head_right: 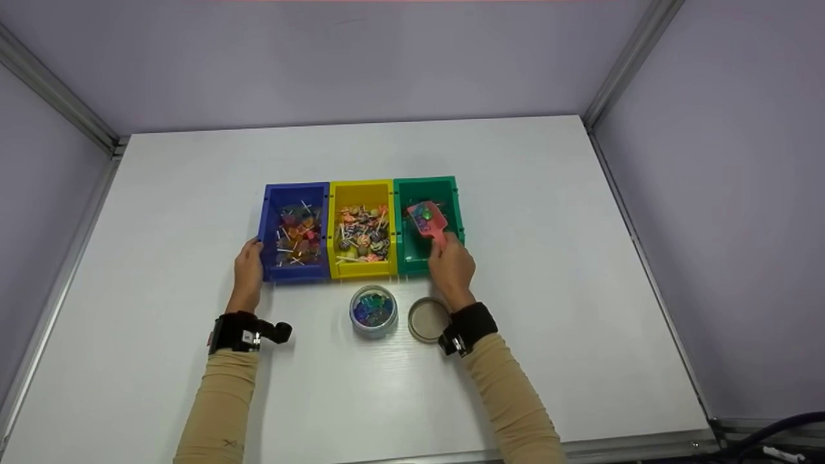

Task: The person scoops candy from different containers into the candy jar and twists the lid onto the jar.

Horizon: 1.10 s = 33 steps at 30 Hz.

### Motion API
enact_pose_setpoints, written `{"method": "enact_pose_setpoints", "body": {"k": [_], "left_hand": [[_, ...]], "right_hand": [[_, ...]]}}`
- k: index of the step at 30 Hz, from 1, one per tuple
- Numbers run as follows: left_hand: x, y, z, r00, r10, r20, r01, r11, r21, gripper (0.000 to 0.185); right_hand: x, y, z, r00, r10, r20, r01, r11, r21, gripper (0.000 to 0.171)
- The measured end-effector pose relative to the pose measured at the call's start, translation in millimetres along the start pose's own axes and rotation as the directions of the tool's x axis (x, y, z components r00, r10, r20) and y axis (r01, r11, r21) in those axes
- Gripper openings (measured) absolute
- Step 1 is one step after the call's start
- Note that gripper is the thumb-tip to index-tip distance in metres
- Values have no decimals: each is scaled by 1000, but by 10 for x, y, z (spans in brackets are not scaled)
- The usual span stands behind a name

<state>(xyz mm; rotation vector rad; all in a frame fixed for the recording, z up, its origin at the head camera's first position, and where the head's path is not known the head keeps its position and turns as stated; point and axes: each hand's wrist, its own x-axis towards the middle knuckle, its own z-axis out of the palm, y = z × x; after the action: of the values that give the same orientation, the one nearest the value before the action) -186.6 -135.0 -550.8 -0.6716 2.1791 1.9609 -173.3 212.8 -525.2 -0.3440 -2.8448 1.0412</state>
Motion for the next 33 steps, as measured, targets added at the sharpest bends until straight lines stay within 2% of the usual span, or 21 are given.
{"method": "enact_pose_setpoints", "body": {"k": [7, 12, 18, 27, 33], "left_hand": [[-1, -23, -7, 1000, -27, 6, 27, 999, -41, 50], [-10, -38, 16, 1000, -10, 6, 10, 999, -47, 51], [-21, -38, 18, 1000, -5, -12, 4, 999, -50, 51], [-25, -55, 13, 998, 66, -13, -66, 998, -10, 50], [-32, -60, 5, 997, 77, -4, -77, 996, -47, 49]], "right_hand": [[-94, 23, -76, 999, -32, -33, 34, 996, 79, 29], [-163, 41, -133, 997, -48, -55, 53, 995, 89, 28], [-237, 72, -184, 995, -85, -45, 89, 992, 92, 27], [-285, 118, -330, 990, -138, -29, 140, 984, 110, 26], [-303, 151, -410, 982, -190, -14, 191, 978, 87, 23]]}}
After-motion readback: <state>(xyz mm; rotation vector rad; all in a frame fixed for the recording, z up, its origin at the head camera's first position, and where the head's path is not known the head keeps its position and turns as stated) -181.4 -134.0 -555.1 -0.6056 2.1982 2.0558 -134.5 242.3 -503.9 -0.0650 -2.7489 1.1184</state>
